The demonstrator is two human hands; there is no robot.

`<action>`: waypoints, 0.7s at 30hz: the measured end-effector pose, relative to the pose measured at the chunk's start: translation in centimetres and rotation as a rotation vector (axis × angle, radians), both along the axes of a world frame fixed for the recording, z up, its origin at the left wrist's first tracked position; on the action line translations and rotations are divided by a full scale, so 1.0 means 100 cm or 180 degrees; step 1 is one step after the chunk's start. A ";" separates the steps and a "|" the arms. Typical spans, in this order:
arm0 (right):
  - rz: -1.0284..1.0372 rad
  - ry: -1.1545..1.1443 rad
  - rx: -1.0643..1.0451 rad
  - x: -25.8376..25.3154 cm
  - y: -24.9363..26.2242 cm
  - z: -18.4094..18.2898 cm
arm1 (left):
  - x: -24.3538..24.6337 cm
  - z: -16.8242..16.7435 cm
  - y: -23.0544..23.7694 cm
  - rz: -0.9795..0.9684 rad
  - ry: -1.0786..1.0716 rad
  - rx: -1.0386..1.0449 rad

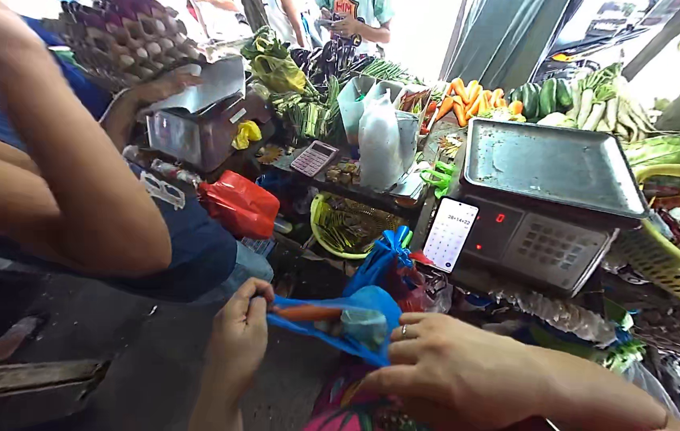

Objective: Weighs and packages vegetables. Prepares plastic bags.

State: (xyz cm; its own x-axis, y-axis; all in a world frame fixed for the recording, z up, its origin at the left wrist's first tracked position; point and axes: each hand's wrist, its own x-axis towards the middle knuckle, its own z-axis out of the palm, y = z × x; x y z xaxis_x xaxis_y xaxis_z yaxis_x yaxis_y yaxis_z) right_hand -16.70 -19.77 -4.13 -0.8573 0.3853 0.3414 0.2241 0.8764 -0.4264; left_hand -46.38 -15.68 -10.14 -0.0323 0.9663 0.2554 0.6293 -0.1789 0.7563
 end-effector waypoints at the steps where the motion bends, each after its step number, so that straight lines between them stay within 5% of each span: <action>1: -0.0121 0.0033 0.0043 0.003 0.001 -0.001 | 0.003 0.004 0.000 -0.0250 -0.0624 -0.0135; 4: -0.0425 0.0124 0.0160 0.011 0.001 -0.005 | 0.010 0.018 -0.004 -0.0679 -0.1818 -0.0317; 14: -0.0129 0.0302 -0.0217 0.009 -0.005 -0.006 | 0.028 0.022 -0.010 -0.1671 -0.2817 -0.0373; 18: -0.0117 0.0190 -0.0392 0.005 0.006 -0.015 | 0.044 0.016 -0.012 -0.2447 -0.2843 -0.0332; 21: -0.0237 0.0185 -0.0523 0.001 0.018 -0.024 | 0.051 0.019 -0.018 -0.2368 -0.2420 -0.0380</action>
State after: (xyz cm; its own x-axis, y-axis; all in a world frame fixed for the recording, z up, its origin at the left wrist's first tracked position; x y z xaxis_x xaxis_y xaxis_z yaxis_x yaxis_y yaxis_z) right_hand -16.62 -17.94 -6.55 -0.8049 0.5017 0.3169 0.2566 0.7758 -0.5765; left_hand -41.28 -17.50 -8.24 0.4643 0.8262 0.3190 -0.2514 -0.2224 0.9420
